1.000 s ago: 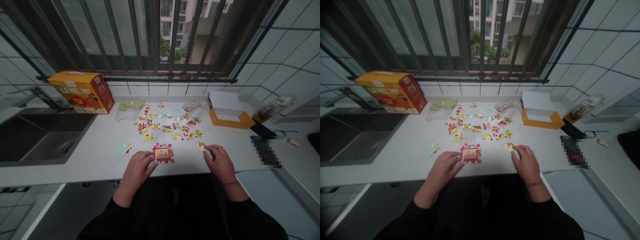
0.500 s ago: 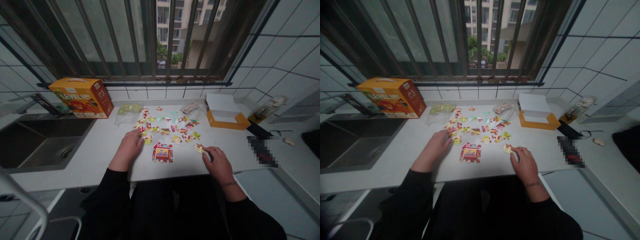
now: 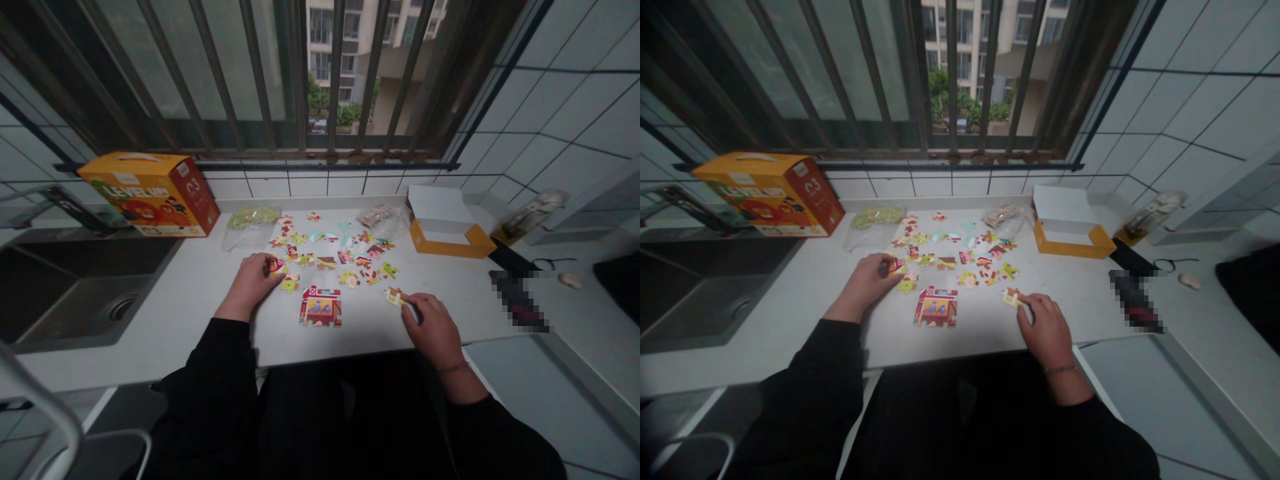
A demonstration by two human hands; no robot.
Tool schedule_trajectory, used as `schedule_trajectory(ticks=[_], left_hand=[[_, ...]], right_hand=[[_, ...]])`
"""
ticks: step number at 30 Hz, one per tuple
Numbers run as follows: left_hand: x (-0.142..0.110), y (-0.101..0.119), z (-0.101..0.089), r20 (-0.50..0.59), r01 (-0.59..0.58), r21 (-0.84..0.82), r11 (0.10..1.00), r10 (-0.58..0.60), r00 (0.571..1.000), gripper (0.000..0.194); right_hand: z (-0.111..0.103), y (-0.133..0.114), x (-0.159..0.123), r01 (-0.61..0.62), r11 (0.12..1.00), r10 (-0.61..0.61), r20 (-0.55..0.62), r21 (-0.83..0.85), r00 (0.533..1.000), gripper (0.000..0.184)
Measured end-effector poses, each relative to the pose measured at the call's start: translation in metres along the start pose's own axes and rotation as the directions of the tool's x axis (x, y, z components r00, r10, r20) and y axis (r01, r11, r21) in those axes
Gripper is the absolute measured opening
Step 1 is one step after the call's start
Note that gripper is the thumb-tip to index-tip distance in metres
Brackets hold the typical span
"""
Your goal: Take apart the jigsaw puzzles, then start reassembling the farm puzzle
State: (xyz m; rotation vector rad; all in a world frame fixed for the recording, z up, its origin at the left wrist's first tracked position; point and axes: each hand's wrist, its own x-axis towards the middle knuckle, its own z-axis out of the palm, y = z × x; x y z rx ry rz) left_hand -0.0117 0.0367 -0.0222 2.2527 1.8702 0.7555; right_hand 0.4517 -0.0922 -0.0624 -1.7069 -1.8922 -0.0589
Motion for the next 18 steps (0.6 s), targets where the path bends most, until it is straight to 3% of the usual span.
schedule_trajectory(ticks=[3,5,7,10,11,14,18], left_hand=[[-0.003,0.003,-0.010,-0.157,0.064,-0.035,0.997,-0.069,0.985,0.043],[-0.007,0.003,-0.018,-0.257,0.168,-0.039,0.985,-0.172,0.951,0.043],[-0.011,-0.001,-0.023,-0.319,0.362,-0.038,0.931,-0.355,0.879,0.043],[-0.016,-0.010,-0.025,-0.304,0.614,0.040,0.789,-0.575,0.759,0.039],[-0.018,-0.012,-0.024,-0.293,0.635,0.089,0.767,-0.589,0.753,0.037],[-0.020,-0.013,-0.021,-0.292,0.598,0.196,0.777,-0.536,0.792,0.035],[-0.015,-0.005,-0.021,-0.324,0.510,0.171,0.843,-0.441,0.837,0.029]], right_hand=[[0.000,0.001,0.000,0.010,1.000,-0.010,-0.002,-0.002,1.000,0.028],[0.000,0.001,0.000,0.011,1.000,-0.011,-0.006,0.003,1.000,0.028],[0.001,0.002,-0.001,0.007,1.000,-0.007,-0.006,0.007,1.000,0.027],[0.000,0.001,-0.001,0.003,1.000,-0.003,0.002,0.006,1.000,0.026],[0.000,0.001,-0.001,0.003,1.000,-0.003,0.003,0.005,1.000,0.026],[0.000,0.000,0.000,-0.009,1.000,0.009,0.000,0.007,1.000,0.026],[-0.001,0.000,0.000,-0.013,1.000,0.013,0.004,0.002,1.000,0.026]])
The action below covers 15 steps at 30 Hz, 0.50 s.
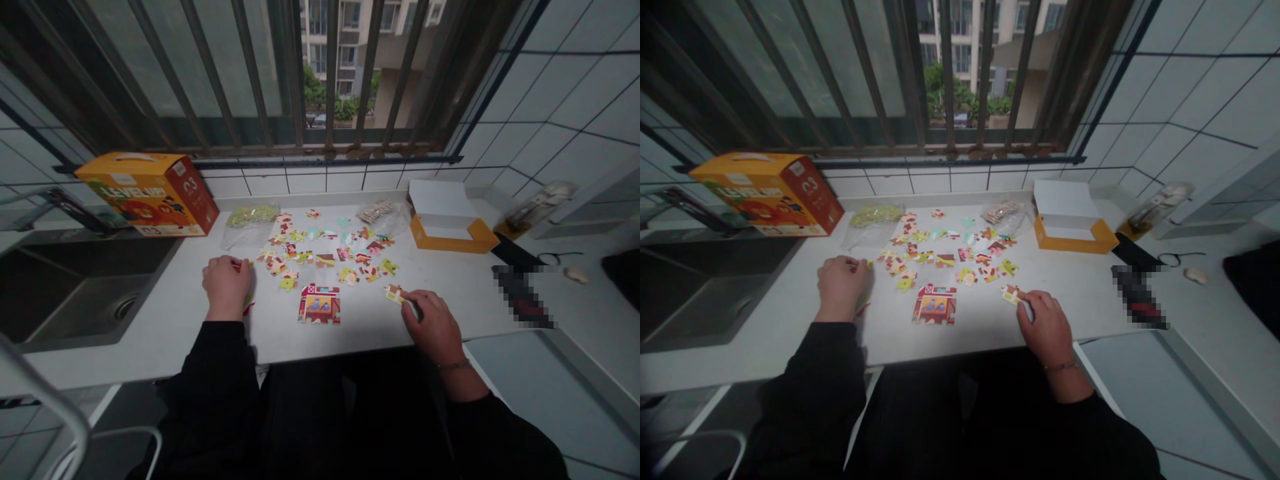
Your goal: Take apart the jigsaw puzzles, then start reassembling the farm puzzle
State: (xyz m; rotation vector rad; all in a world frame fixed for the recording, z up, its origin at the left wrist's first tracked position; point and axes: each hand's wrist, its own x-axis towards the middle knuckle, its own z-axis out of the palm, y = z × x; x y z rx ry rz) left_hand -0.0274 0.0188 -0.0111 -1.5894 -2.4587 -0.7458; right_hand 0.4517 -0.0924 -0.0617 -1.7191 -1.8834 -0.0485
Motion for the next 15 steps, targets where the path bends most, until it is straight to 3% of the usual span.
schedule_trajectory(ticks=[5,10,12,15], left_hand=[[-0.007,0.015,-0.001,-0.001,-0.189,-0.099,0.977,0.190,0.982,0.024],[-0.022,0.022,0.002,0.087,-0.344,-0.232,0.910,0.372,0.924,0.021],[-0.024,0.021,0.001,0.090,-0.303,-0.237,0.923,0.331,0.939,0.020],[-0.021,0.015,-0.001,0.063,-0.119,-0.199,0.973,0.134,0.989,0.021]], right_hand=[[0.000,0.001,-0.001,0.004,1.000,-0.004,0.010,0.002,1.000,0.027],[0.000,0.001,-0.001,0.018,1.000,-0.017,-0.008,0.013,1.000,0.026],[0.000,0.002,-0.001,0.019,1.000,-0.019,-0.006,0.013,1.000,0.026],[0.001,0.003,-0.001,0.017,1.000,-0.017,-0.006,0.010,1.000,0.027]])
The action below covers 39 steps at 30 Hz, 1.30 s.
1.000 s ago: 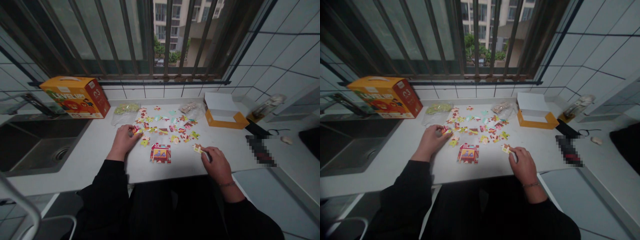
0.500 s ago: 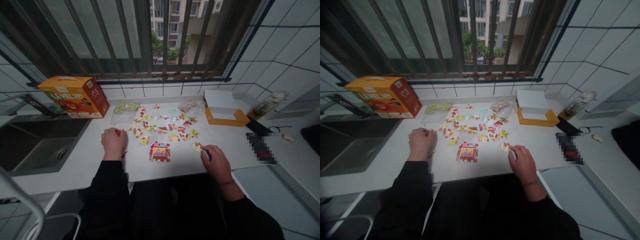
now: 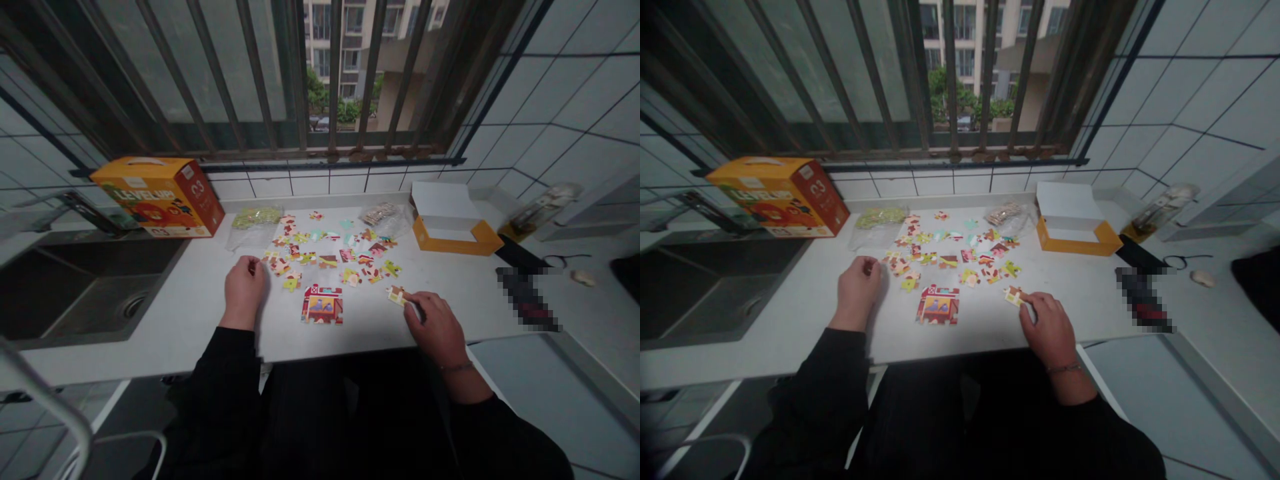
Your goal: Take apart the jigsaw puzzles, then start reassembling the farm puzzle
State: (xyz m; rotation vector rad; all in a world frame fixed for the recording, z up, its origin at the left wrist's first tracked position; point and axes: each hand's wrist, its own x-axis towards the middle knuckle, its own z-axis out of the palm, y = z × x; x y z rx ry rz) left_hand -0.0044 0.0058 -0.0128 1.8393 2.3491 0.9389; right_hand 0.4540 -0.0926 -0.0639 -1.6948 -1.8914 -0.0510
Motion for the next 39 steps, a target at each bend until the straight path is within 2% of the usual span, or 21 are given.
schedule_trajectory(ticks=[2,4,9,14,19,24,30,39], left_hand=[[0.002,-0.004,-0.002,-0.022,0.074,0.011,0.997,-0.074,0.997,0.024],[0.004,-0.007,-0.002,-0.007,0.059,0.016,0.998,-0.059,0.998,0.024],[0.004,-0.003,0.002,0.071,-0.085,-0.014,0.996,0.086,0.994,0.025],[0.002,0.001,0.007,0.155,-0.265,-0.086,0.961,0.275,0.949,0.031],[0.003,-0.001,0.012,0.215,-0.311,-0.074,0.947,0.320,0.923,0.027],[0.002,-0.001,0.009,0.213,-0.319,-0.042,0.947,0.320,0.923,0.028],[-0.003,0.002,0.007,0.177,-0.198,0.107,0.974,0.177,0.968,0.028],[-0.003,0.008,0.002,0.195,-0.118,0.200,0.973,0.078,0.978,0.030]], right_hand=[[0.000,0.000,0.000,0.004,1.000,-0.004,-0.003,0.002,1.000,0.027],[0.001,0.001,0.000,0.006,1.000,-0.006,-0.009,0.004,1.000,0.026],[0.000,-0.001,-0.001,-0.005,1.000,0.005,-0.006,0.006,1.000,0.027],[-0.001,-0.002,0.000,-0.007,1.000,0.007,-0.001,-0.002,1.000,0.027],[0.000,-0.002,0.000,0.005,1.000,-0.005,-0.002,0.006,1.000,0.027],[0.000,-0.002,0.000,0.007,1.000,-0.007,-0.014,0.007,1.000,0.026],[0.000,-0.002,0.000,0.006,1.000,-0.006,-0.012,-0.001,1.000,0.026],[-0.001,-0.004,0.001,-0.001,1.000,0.001,-0.004,0.005,1.000,0.027]])
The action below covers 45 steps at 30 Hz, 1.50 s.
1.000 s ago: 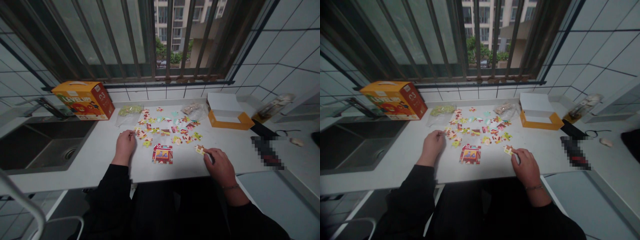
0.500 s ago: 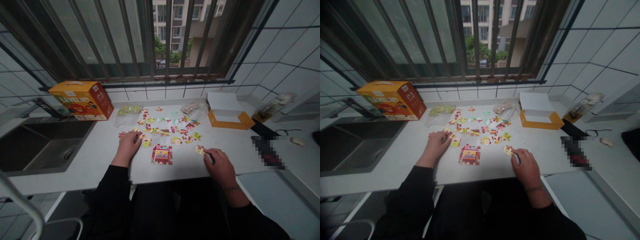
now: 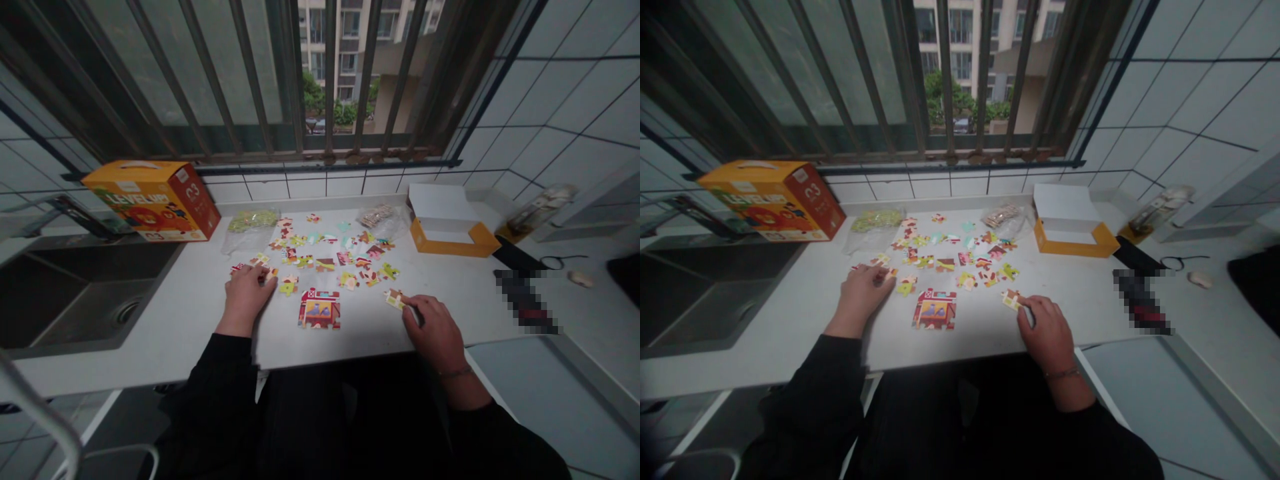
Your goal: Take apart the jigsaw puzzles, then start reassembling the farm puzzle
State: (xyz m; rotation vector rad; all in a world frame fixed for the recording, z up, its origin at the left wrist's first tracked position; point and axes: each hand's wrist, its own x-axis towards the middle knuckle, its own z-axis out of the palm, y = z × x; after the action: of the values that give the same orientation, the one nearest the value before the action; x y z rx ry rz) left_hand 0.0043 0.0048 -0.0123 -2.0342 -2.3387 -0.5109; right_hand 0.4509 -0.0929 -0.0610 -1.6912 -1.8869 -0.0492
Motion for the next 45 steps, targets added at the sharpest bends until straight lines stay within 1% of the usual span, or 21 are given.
schedule_trajectory(ticks=[4,6,8,11,14,16,18,20,22,24,27,30,32,34,36,38,39,40,41,44,45], left_hand=[[-0.001,0.001,-0.004,-0.064,-0.010,-0.020,1.000,0.009,0.998,0.046],[-0.010,0.010,-0.007,-0.140,-0.099,-0.057,0.993,0.090,0.986,0.047],[-0.027,0.027,-0.008,-0.178,-0.267,-0.110,0.957,0.245,0.953,0.038],[-0.066,0.060,-0.003,-0.116,-0.448,-0.210,0.869,0.433,0.894,0.020],[-0.102,0.085,0.006,-0.040,-0.566,-0.241,0.788,0.575,0.817,0.017],[-0.114,0.091,0.011,-0.028,-0.599,-0.257,0.758,0.614,0.789,0.016],[-0.118,0.088,0.012,-0.041,-0.598,-0.290,0.747,0.614,0.788,0.016],[-0.116,0.079,0.010,-0.069,-0.565,-0.316,0.762,0.575,0.815,0.019],[-0.113,0.066,0.008,-0.096,-0.517,-0.319,0.794,0.516,0.851,0.025],[-0.109,0.054,0.006,-0.101,-0.499,-0.307,0.810,0.494,0.864,0.027],[-0.107,0.039,0.005,-0.041,-0.552,-0.271,0.789,0.563,0.825,0.036],[-0.108,0.028,0.002,0.006,-0.568,-0.242,0.786,0.587,0.810,0.045],[-0.110,0.023,-0.001,0.012,-0.560,-0.243,0.792,0.580,0.815,0.044],[-0.110,0.019,-0.004,0.007,-0.552,-0.252,0.795,0.571,0.821,0.039],[-0.109,0.016,-0.006,-0.006,-0.549,-0.261,0.794,0.568,0.823,0.035],[-0.108,0.013,-0.006,-0.022,-0.554,-0.268,0.788,0.570,0.821,0.034],[-0.107,0.013,-0.006,-0.027,-0.558,-0.270,0.785,0.573,0.819,0.034],[-0.107,0.013,-0.006,-0.030,-0.560,-0.270,0.783,0.575,0.818,0.034],[-0.107,0.014,-0.005,-0.029,-0.560,-0.271,0.783,0.575,0.818,0.034],[-0.106,0.019,-0.002,-0.022,-0.557,-0.270,0.785,0.574,0.819,0.036],[-0.105,0.022,-0.001,-0.017,-0.558,-0.270,0.785,0.576,0.818,0.037]], right_hand=[[0.000,0.001,0.000,-0.014,1.000,0.014,0.007,-0.003,1.000,0.026],[0.001,0.001,0.000,-0.018,1.000,0.018,0.010,-0.002,1.000,0.026],[0.001,0.001,0.000,-0.016,1.000,0.016,0.010,-0.003,1.000,0.027],[0.002,0.002,-0.002,-0.007,1.000,0.007,0.010,-0.005,1.000,0.029],[0.001,0.004,-0.002,0.004,1.000,-0.004,0.004,0.003,1.000,0.028],[0.000,0.003,0.001,0.020,1.000,-0.019,-0.019,0.014,1.000,0.026],[0.000,-0.005,0.008,0.053,0.998,-0.052,-0.043,0.022,0.998,0.023],[0.000,-0.022,0.022,0.094,0.995,-0.094,-0.016,0.021,0.995,0.023],[0.004,-0.047,0.039,0.136,0.991,-0.137,0.092,0.018,0.986,0.025],[0.010,-0.076,0.057,0.161,0.987,-0.163,0.211,0.025,0.964,0.032],[0.023,-0.114,0.079,0.204,0.979,-0.182,0.353,-0.026,0.918,0.043],[0.033,-0.133,0.092,0.185,0.968,-0.106,0.390,-0.171,0.915,0.062],[0.035,-0.132,0.099,0.172,0.958,-0.064,0.417,-0.227,0.907,0.057],[0.033,-0.122,0.105,0.224,0.954,-0.102,0.484,-0.202,0.869,0.041],[0.028,-0.107,0.107,0.318,0.943,-0.212,0.552,-0.102,0.806,0.029],[0.021,-0.090,0.102,0.394,0.918,-0.341,0.587,0.041,0.734,0.033],[0.017,-0.082,0.097,0.410,0.906,-0.393,0.580,0.108,0.714,0.039],[0.014,-0.075,0.091,0.409,0.898,-0.426,0.555,0.162,0.715,0.044],[0.010,-0.069,0.083,0.394,0.898,-0.435,0.518,0.194,0.737,0.046],[0.003,-0.058,0.058,0.308,0.938,-0.347,0.399,0.160,0.849,0.038],[0.002,-0.057,0.051,0.277,0.952,-0.305,0.378,0.128,0.874,0.036]])
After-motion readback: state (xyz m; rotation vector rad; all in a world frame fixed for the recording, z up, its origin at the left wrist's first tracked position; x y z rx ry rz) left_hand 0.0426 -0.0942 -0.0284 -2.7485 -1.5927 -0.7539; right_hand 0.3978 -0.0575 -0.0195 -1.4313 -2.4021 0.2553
